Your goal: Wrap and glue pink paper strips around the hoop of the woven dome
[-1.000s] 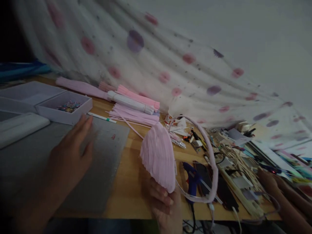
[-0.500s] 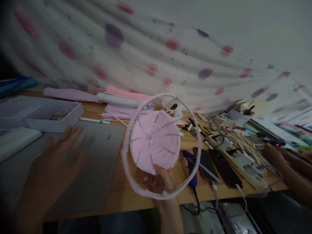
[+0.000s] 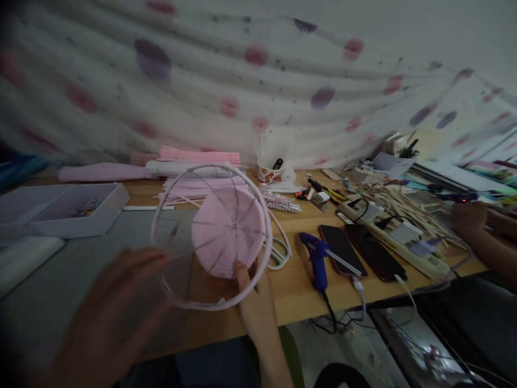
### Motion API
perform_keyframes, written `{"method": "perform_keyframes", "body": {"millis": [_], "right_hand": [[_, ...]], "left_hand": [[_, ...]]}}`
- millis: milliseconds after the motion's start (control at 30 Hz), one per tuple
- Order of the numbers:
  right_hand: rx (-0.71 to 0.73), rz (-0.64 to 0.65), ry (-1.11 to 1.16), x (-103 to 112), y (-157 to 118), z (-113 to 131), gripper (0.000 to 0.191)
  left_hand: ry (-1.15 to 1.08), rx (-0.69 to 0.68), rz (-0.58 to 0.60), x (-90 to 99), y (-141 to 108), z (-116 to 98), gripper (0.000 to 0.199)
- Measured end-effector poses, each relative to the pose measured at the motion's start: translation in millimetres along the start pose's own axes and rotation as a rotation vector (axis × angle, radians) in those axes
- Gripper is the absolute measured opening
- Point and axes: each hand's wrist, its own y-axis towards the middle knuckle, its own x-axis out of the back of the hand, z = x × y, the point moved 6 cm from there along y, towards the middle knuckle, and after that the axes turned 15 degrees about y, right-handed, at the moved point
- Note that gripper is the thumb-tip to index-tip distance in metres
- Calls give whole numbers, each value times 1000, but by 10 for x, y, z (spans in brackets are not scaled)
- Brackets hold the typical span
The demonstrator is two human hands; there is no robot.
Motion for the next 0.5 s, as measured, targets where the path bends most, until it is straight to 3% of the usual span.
{"method": "perform_keyframes", "body": {"millis": [100, 200, 367, 500], "right_hand": [[-139, 20, 60, -132, -42, -141, 48], [-120, 66, 114, -259, -79, -130, 52], [-97, 98, 33, -326, -99, -135, 56], [5, 6, -163, -228, -125, -87, 43]], "left_hand": [[80, -214, 100, -268, 39, -312, 54], [133, -233, 156, -467, 25, -202, 54], [32, -128, 229, -497, 56, -21, 59], [-92, 94, 315, -453, 137, -30, 56]]}}
